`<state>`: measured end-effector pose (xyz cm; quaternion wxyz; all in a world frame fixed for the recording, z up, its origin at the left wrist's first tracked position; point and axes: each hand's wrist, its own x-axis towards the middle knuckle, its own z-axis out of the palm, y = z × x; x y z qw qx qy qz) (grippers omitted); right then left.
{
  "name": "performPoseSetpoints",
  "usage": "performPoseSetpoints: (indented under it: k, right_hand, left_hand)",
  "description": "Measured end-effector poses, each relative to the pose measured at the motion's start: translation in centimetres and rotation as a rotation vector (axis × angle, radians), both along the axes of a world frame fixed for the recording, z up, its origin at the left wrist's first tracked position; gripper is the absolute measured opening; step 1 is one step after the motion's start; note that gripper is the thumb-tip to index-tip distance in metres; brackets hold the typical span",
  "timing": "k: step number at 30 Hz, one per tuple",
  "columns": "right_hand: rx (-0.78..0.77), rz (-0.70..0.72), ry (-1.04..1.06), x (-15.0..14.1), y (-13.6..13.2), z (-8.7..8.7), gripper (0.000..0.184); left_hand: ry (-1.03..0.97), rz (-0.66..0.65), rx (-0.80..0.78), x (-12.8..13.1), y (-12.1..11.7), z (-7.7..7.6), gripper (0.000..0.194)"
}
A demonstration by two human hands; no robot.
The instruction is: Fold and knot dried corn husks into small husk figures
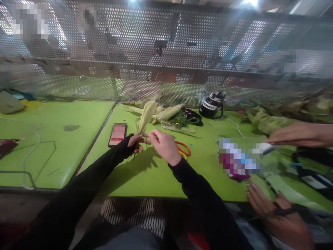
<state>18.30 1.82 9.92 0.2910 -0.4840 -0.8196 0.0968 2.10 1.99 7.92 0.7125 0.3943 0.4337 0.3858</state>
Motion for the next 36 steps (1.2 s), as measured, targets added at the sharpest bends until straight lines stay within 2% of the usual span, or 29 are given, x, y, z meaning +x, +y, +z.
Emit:
performPoseSetpoints:
  k: [7,10,13,17,20,22,24,27,29,31,33,36]
  right_hand:
    - [0.022,-0.016,-0.019,-0.2,0.4,0.2,0.023]
    - [0.046,0.003,-0.035,-0.7,0.5,0.9,0.022]
    - [0.027,0.091,-0.075,-1.4,0.7,1.7,0.022]
    - [-0.014,0.204,-0.096,-2.0,1.0,1.9,0.021]
    - [-0.018,0.188,-0.130,-2.5,1.3,1.8,0.021]
    - [0.036,0.162,-0.160,-2.7,1.4,2.1,0.016]
    - [0.123,0.185,-0.100,-2.7,1.2,2.7,0.012]
    - [0.189,0.181,0.152,-1.3,0.3,3.6,0.020]
    - [0.120,0.068,0.288,0.2,-0.1,3.2,0.026]
    - [-0.080,0.016,0.331,1.6,0.0,1.8,0.026]
    - [-0.280,0.058,0.397,2.3,0.4,-0.1,0.019]
    - [-0.556,0.215,0.564,2.0,1.1,-2.6,0.029]
  left_hand:
    - [0.063,-0.096,-0.160,0.8,0.8,-0.7,0.014]
    - [0.135,-0.140,-0.102,1.3,0.4,-1.0,0.015]
    - [0.193,-0.150,-0.047,2.0,0.0,-1.2,0.015]
    - [0.177,-0.154,-0.040,2.2,0.0,-1.5,0.025]
    - [0.142,-0.203,-0.033,2.0,-0.1,-1.8,0.024]
    - [0.110,-0.261,-0.028,1.9,-0.4,-2.0,0.023]
    - [0.074,-0.298,-0.020,1.7,-0.6,-2.1,0.025]
    - [-0.053,-0.264,0.005,1.1,-0.6,-1.6,0.026]
    - [-0.163,-0.225,0.014,0.5,-0.4,-1.1,0.025]
    - [-0.241,-0.202,-0.002,0.1,-0.2,-0.7,0.024]
    - [-0.284,-0.207,-0.028,0.0,-0.2,-0.4,0.023]
    - [-0.323,-0.247,-0.030,0.1,-0.3,-0.2,0.022]
